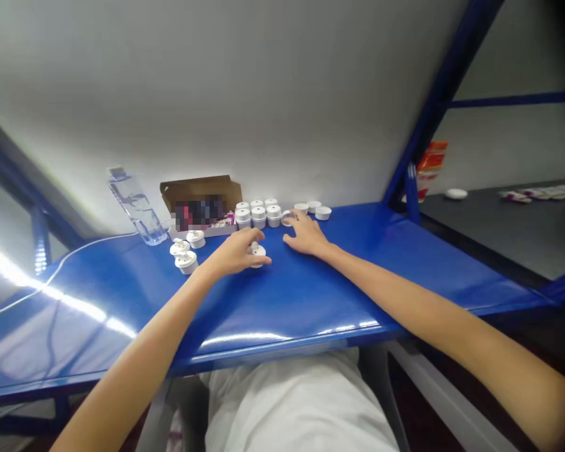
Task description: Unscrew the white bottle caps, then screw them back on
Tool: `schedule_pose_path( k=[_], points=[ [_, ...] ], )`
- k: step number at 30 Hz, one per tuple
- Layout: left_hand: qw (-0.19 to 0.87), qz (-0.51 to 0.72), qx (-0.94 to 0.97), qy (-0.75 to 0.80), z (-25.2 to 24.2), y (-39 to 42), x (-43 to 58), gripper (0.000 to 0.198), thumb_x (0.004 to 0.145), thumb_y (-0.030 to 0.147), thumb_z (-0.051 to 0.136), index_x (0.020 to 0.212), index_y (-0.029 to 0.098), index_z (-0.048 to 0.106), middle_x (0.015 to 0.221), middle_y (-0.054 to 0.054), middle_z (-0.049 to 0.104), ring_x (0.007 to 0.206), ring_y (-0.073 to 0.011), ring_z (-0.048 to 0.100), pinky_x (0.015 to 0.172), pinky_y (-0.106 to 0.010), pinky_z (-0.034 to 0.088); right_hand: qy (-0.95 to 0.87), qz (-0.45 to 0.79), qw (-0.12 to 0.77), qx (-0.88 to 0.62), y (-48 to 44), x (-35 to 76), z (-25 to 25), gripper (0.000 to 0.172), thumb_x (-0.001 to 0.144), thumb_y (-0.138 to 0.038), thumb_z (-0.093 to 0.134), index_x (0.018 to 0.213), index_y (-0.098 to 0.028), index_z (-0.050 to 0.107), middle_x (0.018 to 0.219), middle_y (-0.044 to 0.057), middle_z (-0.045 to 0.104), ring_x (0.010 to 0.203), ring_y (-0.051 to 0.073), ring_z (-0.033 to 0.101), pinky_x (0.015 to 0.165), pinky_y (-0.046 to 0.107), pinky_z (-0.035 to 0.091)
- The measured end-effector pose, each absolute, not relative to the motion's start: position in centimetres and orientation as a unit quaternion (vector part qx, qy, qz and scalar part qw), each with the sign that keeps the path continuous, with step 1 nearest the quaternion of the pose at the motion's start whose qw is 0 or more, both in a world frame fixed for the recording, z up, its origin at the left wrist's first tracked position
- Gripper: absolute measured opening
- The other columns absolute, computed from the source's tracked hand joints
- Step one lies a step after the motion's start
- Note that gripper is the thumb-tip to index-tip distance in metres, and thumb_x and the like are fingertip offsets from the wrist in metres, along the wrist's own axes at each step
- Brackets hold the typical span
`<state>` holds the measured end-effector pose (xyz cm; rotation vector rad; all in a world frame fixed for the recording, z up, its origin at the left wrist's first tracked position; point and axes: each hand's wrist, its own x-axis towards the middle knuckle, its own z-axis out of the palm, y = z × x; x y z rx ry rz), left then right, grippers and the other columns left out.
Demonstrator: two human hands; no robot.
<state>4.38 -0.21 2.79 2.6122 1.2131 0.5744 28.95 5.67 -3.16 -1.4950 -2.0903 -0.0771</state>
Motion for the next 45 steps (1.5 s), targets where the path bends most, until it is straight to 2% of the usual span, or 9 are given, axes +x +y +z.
schedule_pose_path(
  k=[4,7,11,14,21,25,30,37,45],
  points=[
    [0.110,0.217,0.875,0.418,1.9,0.2,4.5,0.053,0.081,0.059,0.070,0.115,0.018,0.066,0.101,-0.007,0.070,0.088,-0.0241,0.064,0.079,-0.034,0.049,-0.774,-0.007,0.306,-0.554,5.9,29.0,-3.0,0.020,0.082,-0.027,0.061,0.100,-0.019,0.066,0.118,0.013,0.064,0.110,0.030,0.060,0.097,0.040,0.047],
    [0.115,0.207,0.868,0.436,1.6,0.4,4.3,0.054,0.081,0.059,0.069,0.117,0.020,0.064,0.102,-0.006,0.070,0.088,-0.0243,0.064,0.079,-0.035,0.049,-0.756,0.012,0.346,-0.556,5.7,28.6,-2.5,0.012,0.083,-0.031,0.060,0.089,-0.021,0.061,0.098,0.009,0.065,0.094,0.026,0.061,0.089,0.037,0.049],
    [0.163,0.176,0.876,0.417,1.3,0.7,3.7,0.068,0.072,0.054,0.079,0.127,0.020,0.057,0.107,-0.005,0.069,0.094,-0.0263,0.065,0.081,-0.034,0.049,-0.778,0.042,0.377,-0.501,5.4,28.4,-2.4,0.032,0.079,-0.027,0.064,0.110,-0.020,0.060,0.119,0.012,0.064,0.108,0.028,0.060,0.096,0.040,0.048],
    [0.240,0.184,0.865,0.401,1.0,1.3,3.1,0.069,0.072,0.048,0.079,0.130,0.020,0.051,0.100,-0.002,0.068,0.088,-0.0219,0.065,0.077,-0.031,0.050,-0.834,0.098,0.355,-0.411,5.3,28.4,-2.6,0.048,0.077,-0.017,0.061,0.125,-0.019,0.058,0.131,0.011,0.064,0.120,0.027,0.059,0.104,0.039,0.044],
    [0.286,0.271,0.815,0.424,0.4,2.2,3.3,0.050,0.068,0.047,0.082,0.103,0.017,0.063,0.096,-0.005,0.069,0.089,-0.0221,0.064,0.078,-0.032,0.050,-0.819,0.216,0.411,-0.336,4.6,27.4,-2.7,0.040,0.077,-0.026,0.070,0.115,-0.020,0.060,0.111,0.006,0.070,0.099,0.023,0.067,0.094,0.038,0.052],
    [0.292,0.297,0.806,0.421,0.6,2.0,3.5,0.041,0.073,0.037,0.077,0.107,0.016,0.069,0.099,-0.005,0.071,0.089,-0.0218,0.065,0.080,-0.032,0.050,-0.795,0.285,0.456,-0.282,3.9,26.8,-2.1,0.038,0.079,-0.024,0.069,0.116,-0.020,0.062,0.110,0.005,0.070,0.096,0.021,0.067,0.089,0.036,0.053],
    [0.335,0.354,0.766,0.420,0.8,1.7,3.7,0.057,0.065,0.030,0.084,0.115,0.017,0.062,0.111,-0.007,0.068,0.089,-0.0211,0.066,0.077,-0.031,0.051,-0.799,0.286,0.450,-0.277,3.2,26.6,-1.7,0.042,0.077,-0.025,0.071,0.119,-0.021,0.066,0.120,0.006,0.070,0.102,0.024,0.066,0.088,0.036,0.053],
    [0.421,0.395,0.716,0.393,1.4,1.8,4.0,0.047,0.068,0.037,0.086,0.104,0.013,0.067,0.101,-0.008,0.071,0.091,-0.0227,0.068,0.082,-0.034,0.051,-0.770,0.339,0.471,-0.265,3.1,26.6,-1.7,0.044,0.077,-0.030,0.075,0.119,-0.020,0.065,0.112,0.006,0.072,0.097,0.023,0.069,0.091,0.039,0.055],
    [0.475,0.396,0.680,0.394,2.0,1.5,3.9,0.044,0.077,0.047,0.080,0.100,0.010,0.076,0.086,-0.010,0.074,0.074,-0.0177,0.067,0.071,-0.030,0.050,-0.771,0.293,0.507,-0.249,2.5,26.4,-1.2,0.045,0.075,-0.025,0.077,0.117,-0.020,0.064,0.112,0.007,0.071,0.099,0.024,0.070,0.093,0.039,0.056]
  ],
)
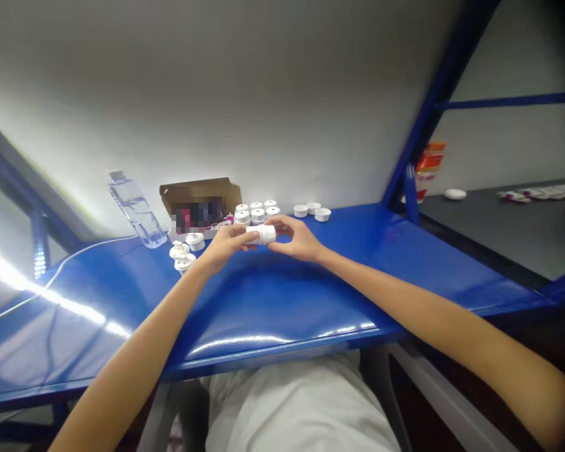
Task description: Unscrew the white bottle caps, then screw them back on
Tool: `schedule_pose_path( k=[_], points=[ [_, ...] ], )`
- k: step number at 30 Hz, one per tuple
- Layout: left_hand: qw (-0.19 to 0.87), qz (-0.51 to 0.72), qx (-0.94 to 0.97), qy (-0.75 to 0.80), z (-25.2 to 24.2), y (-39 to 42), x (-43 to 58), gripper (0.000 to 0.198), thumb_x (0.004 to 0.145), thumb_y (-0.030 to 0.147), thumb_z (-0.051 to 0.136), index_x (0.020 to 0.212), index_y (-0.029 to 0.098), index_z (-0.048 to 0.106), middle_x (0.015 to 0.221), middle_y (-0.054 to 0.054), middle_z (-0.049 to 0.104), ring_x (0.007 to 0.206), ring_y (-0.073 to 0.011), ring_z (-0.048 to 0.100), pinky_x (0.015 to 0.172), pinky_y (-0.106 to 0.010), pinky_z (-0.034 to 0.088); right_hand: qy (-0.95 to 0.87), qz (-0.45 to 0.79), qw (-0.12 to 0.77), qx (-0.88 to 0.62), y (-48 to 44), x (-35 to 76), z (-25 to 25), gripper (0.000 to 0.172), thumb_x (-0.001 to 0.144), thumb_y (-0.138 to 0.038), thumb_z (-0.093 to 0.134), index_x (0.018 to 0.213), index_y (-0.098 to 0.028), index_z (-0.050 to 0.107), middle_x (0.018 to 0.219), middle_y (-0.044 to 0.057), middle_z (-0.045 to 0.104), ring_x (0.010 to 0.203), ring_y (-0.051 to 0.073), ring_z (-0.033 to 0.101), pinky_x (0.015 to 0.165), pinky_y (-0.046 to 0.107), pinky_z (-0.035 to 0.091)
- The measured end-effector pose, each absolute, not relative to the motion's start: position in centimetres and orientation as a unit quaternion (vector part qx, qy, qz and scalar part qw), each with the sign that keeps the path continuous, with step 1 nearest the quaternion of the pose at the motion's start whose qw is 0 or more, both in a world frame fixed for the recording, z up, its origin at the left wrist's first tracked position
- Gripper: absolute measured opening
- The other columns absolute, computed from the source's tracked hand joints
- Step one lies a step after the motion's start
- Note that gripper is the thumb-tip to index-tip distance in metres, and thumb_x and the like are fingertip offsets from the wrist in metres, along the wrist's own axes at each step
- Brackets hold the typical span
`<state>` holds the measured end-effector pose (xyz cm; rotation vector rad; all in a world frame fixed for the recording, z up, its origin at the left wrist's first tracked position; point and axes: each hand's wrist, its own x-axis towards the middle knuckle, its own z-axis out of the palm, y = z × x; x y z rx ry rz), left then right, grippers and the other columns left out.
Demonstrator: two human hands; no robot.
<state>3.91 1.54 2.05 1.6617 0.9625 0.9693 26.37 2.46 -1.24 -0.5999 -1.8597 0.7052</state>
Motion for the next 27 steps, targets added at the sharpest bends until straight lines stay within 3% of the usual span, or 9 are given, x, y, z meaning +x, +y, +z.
schedule_pose_path(
  k=[7,15,19,27],
  points=[
    [0.519,0.391,0.633,0.420,2.3,1.4,3.9,0.046,0.079,0.053,0.078,0.097,0.010,0.075,0.076,-0.009,0.073,0.072,-0.0179,0.069,0.069,-0.028,0.049,-0.815,0.130,0.517,-0.227,2.1,26.4,-0.9,0.041,0.079,-0.018,0.071,0.120,-0.022,0.065,0.119,0.008,0.070,0.104,0.024,0.067,0.093,0.040,0.056],
    [0.454,0.389,0.708,0.376,1.9,1.6,3.8,0.046,0.075,0.047,0.082,0.104,0.012,0.075,0.092,-0.009,0.076,0.080,-0.0190,0.068,0.074,-0.030,0.050,-0.802,0.270,0.459,-0.270,2.9,26.9,-1.3,0.051,0.080,-0.033,0.078,0.128,-0.020,0.067,0.120,0.010,0.073,0.099,0.026,0.072,0.089,0.041,0.059],
    [0.456,0.388,0.707,0.376,1.8,1.6,3.7,0.046,0.077,0.049,0.080,0.105,0.012,0.075,0.087,-0.008,0.075,0.076,-0.0181,0.067,0.071,-0.029,0.050,-0.807,0.249,0.456,-0.280,3.0,27.1,-1.3,0.052,0.082,-0.034,0.077,0.130,-0.019,0.068,0.118,0.010,0.075,0.098,0.027,0.073,0.089,0.043,0.059],
    [0.526,0.409,0.627,0.403,2.6,1.2,3.8,0.048,0.079,0.057,0.076,0.089,0.011,0.074,0.074,-0.010,0.074,0.066,-0.0187,0.069,0.065,-0.029,0.051,-0.834,0.122,0.489,-0.224,1.8,26.7,-0.3,0.041,0.090,-0.029,0.070,0.131,-0.027,0.068,0.136,0.007,0.067,0.131,0.029,0.060,0.117,0.049,0.044]
  ],
)
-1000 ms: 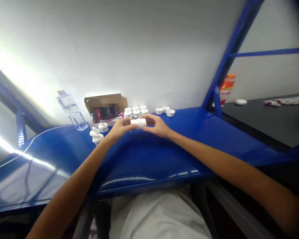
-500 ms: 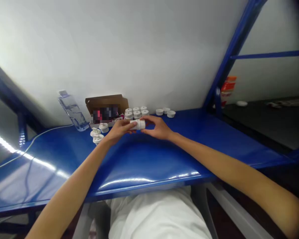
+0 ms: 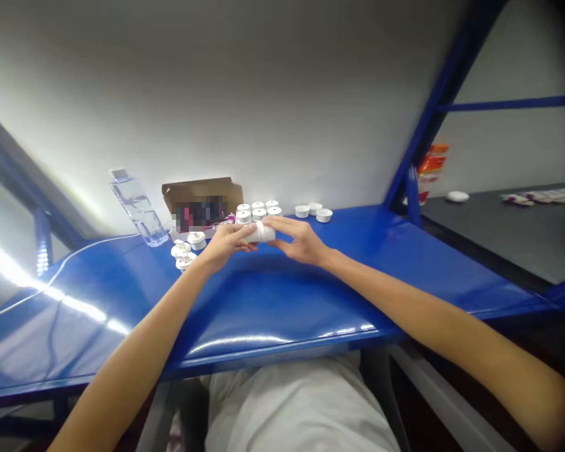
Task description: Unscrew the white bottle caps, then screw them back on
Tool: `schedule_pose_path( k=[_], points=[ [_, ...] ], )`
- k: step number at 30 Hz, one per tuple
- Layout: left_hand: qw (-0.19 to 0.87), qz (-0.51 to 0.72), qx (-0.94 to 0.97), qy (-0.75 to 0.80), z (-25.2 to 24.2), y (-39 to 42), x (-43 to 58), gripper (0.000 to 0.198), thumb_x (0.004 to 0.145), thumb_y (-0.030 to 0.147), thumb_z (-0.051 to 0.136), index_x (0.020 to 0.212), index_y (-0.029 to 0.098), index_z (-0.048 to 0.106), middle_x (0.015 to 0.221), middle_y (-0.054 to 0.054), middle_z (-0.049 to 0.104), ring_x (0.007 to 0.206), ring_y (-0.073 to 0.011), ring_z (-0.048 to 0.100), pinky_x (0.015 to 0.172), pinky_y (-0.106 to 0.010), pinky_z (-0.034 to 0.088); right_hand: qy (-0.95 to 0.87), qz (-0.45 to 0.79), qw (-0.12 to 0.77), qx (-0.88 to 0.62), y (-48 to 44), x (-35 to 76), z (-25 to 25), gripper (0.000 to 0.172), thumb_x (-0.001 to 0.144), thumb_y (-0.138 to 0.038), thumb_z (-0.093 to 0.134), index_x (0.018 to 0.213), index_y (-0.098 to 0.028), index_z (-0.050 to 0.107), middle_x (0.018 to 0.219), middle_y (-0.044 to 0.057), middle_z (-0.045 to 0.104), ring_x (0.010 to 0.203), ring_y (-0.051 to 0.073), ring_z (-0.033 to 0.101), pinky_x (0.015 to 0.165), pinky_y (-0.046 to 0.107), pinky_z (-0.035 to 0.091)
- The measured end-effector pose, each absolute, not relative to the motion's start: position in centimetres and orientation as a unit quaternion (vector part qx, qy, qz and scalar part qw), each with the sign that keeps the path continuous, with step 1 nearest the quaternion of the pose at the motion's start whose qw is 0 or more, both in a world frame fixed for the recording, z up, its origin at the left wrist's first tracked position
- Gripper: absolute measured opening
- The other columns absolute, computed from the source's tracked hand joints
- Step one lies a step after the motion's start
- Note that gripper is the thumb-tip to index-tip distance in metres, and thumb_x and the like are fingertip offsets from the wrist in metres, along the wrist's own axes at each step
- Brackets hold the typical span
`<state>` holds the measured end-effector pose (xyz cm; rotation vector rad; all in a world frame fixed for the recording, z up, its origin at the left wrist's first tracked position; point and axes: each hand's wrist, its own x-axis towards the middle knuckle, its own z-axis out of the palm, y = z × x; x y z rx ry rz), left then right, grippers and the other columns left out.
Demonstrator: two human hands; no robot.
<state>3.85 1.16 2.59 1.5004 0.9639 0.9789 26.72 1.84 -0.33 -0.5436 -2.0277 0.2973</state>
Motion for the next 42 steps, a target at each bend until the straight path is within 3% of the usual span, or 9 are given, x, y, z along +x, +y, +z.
schedule_pose_path(
  k=[25,31,35,38,42],
  points=[
    [0.540,0.412,0.614,0.402,2.2,1.4,3.8,0.047,0.080,0.056,0.076,0.090,0.010,0.074,0.070,-0.010,0.073,0.066,-0.0189,0.069,0.065,-0.029,0.051,-0.815,0.135,0.515,-0.230,1.4,26.4,-0.3,0.044,0.085,-0.030,0.075,0.129,-0.025,0.069,0.133,0.007,0.070,0.126,0.028,0.063,0.114,0.047,0.046],
    [0.477,0.428,0.683,0.351,2.2,1.2,3.9,0.043,0.076,0.046,0.082,0.102,0.013,0.074,0.096,-0.009,0.075,0.083,-0.0188,0.069,0.073,-0.028,0.051,-0.780,0.265,0.491,-0.283,1.6,26.5,-0.4,0.051,0.082,-0.042,0.077,0.128,-0.021,0.070,0.123,0.009,0.074,0.106,0.029,0.071,0.096,0.045,0.057],
    [0.457,0.434,0.706,0.325,2.4,0.9,4.1,0.048,0.070,0.035,0.088,0.110,0.016,0.070,0.108,-0.008,0.073,0.098,-0.0227,0.070,0.087,-0.033,0.053,-0.728,0.413,0.466,-0.287,2.2,26.4,-0.5,0.043,0.083,-0.054,0.073,0.104,-0.017,0.076,0.097,0.007,0.077,0.085,0.024,0.072,0.080,0.038,0.060],
    [0.437,0.433,0.727,0.305,2.5,0.6,4.3,0.049,0.068,0.031,0.089,0.110,0.016,0.069,0.111,-0.009,0.073,0.103,-0.0247,0.069,0.094,-0.037,0.052,-0.652,0.530,0.446,-0.308,2.6,26.2,-0.7,0.049,0.085,-0.064,0.068,0.090,-0.015,0.075,0.077,0.007,0.074,0.065,0.019,0.067,0.061,0.031,0.057],
    [0.419,0.442,0.734,0.300,2.6,0.3,4.7,0.052,0.063,0.031,0.091,0.109,0.016,0.070,0.109,-0.009,0.074,0.106,-0.0265,0.069,0.097,-0.039,0.051,-0.572,0.623,0.414,-0.336,2.7,26.1,-0.9,0.054,0.087,-0.069,0.062,0.091,-0.016,0.072,0.066,0.005,0.068,0.056,0.016,0.062,0.048,0.025,0.049]
  ],
)
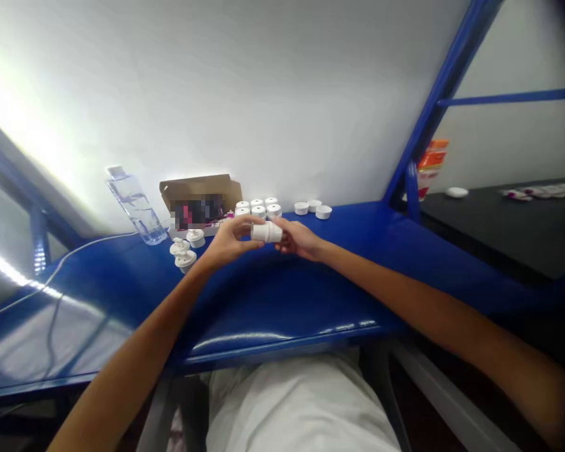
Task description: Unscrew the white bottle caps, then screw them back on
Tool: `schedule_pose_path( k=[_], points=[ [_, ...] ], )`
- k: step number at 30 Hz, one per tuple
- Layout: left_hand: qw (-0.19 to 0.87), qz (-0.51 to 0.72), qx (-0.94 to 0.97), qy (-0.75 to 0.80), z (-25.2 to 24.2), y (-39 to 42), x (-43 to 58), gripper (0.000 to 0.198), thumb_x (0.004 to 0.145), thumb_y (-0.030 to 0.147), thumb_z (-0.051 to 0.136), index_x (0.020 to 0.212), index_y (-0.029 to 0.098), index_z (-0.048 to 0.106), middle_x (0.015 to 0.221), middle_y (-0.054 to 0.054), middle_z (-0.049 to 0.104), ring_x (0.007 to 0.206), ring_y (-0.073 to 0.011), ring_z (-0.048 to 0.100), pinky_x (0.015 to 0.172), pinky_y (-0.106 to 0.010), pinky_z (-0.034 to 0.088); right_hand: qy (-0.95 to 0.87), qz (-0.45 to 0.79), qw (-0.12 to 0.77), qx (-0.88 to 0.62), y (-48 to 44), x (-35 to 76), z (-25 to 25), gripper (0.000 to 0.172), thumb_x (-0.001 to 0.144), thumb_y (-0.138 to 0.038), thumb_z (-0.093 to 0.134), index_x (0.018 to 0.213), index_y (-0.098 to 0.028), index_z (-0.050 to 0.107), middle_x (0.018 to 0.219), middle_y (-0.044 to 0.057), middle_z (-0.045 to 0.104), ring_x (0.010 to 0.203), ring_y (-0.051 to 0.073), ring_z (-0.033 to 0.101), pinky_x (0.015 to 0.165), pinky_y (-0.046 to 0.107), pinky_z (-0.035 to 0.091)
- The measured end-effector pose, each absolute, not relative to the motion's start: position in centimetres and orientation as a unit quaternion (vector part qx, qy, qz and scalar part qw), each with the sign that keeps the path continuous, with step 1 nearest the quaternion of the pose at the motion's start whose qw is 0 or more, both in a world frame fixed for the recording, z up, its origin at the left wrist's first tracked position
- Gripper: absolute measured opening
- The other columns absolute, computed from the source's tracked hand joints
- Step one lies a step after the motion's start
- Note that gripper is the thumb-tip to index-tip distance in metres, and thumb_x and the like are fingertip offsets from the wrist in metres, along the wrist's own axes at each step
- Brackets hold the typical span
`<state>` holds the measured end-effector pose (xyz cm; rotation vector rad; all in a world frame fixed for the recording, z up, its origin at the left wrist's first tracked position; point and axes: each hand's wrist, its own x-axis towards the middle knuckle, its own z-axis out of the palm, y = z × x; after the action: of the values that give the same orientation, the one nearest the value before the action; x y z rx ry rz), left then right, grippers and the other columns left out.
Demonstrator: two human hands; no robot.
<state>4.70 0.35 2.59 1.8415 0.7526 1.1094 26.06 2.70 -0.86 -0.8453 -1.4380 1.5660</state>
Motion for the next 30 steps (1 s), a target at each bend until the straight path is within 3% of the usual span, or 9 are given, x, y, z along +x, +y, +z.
schedule_pose_path(
  k=[3,7,9,13,16,18,21,27,30],
  points=[
    [0.426,0.456,0.710,0.326,2.6,0.3,5.0,0.054,0.063,0.034,0.091,0.110,0.017,0.071,0.107,-0.009,0.075,0.103,-0.0269,0.071,0.093,-0.038,0.053,-0.572,0.630,0.404,-0.335,2.6,26.3,-0.5,0.056,0.090,-0.071,0.054,0.097,-0.018,0.070,0.075,0.006,0.070,0.061,0.016,0.064,0.051,0.026,0.051],
    [0.439,0.477,0.680,0.342,2.5,0.5,4.9,0.054,0.066,0.037,0.090,0.112,0.016,0.070,0.109,-0.011,0.075,0.101,-0.0272,0.071,0.091,-0.038,0.054,-0.599,0.571,0.469,-0.308,2.5,26.8,0.3,0.047,0.074,-0.041,0.081,0.113,-0.024,0.063,0.112,0.004,0.071,0.094,0.019,0.069,0.070,0.027,0.058],
    [0.439,0.482,0.678,0.340,2.4,0.6,4.7,0.054,0.066,0.038,0.089,0.111,0.015,0.070,0.109,-0.011,0.076,0.101,-0.0271,0.071,0.092,-0.039,0.053,-0.609,0.551,0.469,-0.324,2.6,27.0,0.6,0.048,0.069,-0.036,0.086,0.108,-0.022,0.063,0.106,0.005,0.072,0.091,0.019,0.070,0.069,0.027,0.058],
    [0.436,0.491,0.672,0.342,2.4,0.9,4.5,0.055,0.064,0.038,0.091,0.111,0.016,0.071,0.110,-0.010,0.075,0.103,-0.0275,0.071,0.093,-0.040,0.052,-0.587,0.575,0.433,-0.370,2.6,27.1,0.8,0.049,0.087,-0.065,0.061,0.100,-0.018,0.063,0.078,0.008,0.072,0.068,0.021,0.071,0.059,0.030,0.058],
    [0.439,0.491,0.670,0.342,2.4,0.8,4.5,0.055,0.064,0.038,0.091,0.111,0.015,0.071,0.110,-0.011,0.076,0.103,-0.0279,0.071,0.094,-0.040,0.052,-0.602,0.564,0.451,-0.341,2.4,27.2,0.9,0.054,0.081,-0.055,0.076,0.119,-0.021,0.059,0.092,0.007,0.076,0.079,0.022,0.074,0.065,0.030,0.061],
    [0.441,0.484,0.673,0.343,2.4,0.8,4.5,0.055,0.065,0.039,0.090,0.110,0.015,0.071,0.109,-0.011,0.076,0.102,-0.0283,0.071,0.094,-0.040,0.052,-0.609,0.559,0.445,-0.345,2.3,27.1,0.9,0.059,0.081,-0.058,0.075,0.124,-0.022,0.056,0.084,0.005,0.076,0.071,0.022,0.073,0.062,0.031,0.060],
    [0.445,0.478,0.673,0.347,2.3,0.8,4.6,0.055,0.064,0.038,0.091,0.109,0.015,0.071,0.109,-0.011,0.076,0.101,-0.0281,0.071,0.092,-0.039,0.053,-0.610,0.579,0.417,-0.346,2.3,27.1,0.8,0.061,0.087,-0.069,0.060,0.124,-0.021,0.057,0.082,0.006,0.075,0.064,0.023,0.072,0.056,0.033,0.058],
    [0.450,0.471,0.678,0.340,2.3,0.7,4.7,0.050,0.068,0.042,0.088,0.106,0.013,0.072,0.104,-0.011,0.076,0.093,-0.0243,0.071,0.083,-0.035,0.055,-0.633,0.522,0.472,-0.323,2.6,27.0,0.6,0.048,0.081,-0.054,0.076,0.111,-0.019,0.063,0.087,0.004,0.072,0.068,0.018,0.071,0.062,0.030,0.058],
    [0.447,0.466,0.678,0.352,2.5,0.7,4.8,0.047,0.072,0.045,0.085,0.103,0.012,0.074,0.097,-0.010,0.076,0.083,-0.0205,0.071,0.075,-0.031,0.056,-0.652,0.494,0.495,-0.293,2.6,26.9,0.6,0.050,0.072,-0.046,0.085,0.110,-0.020,0.066,0.099,0.005,0.072,0.086,0.021,0.071,0.070,0.032,0.061]
  ],
)
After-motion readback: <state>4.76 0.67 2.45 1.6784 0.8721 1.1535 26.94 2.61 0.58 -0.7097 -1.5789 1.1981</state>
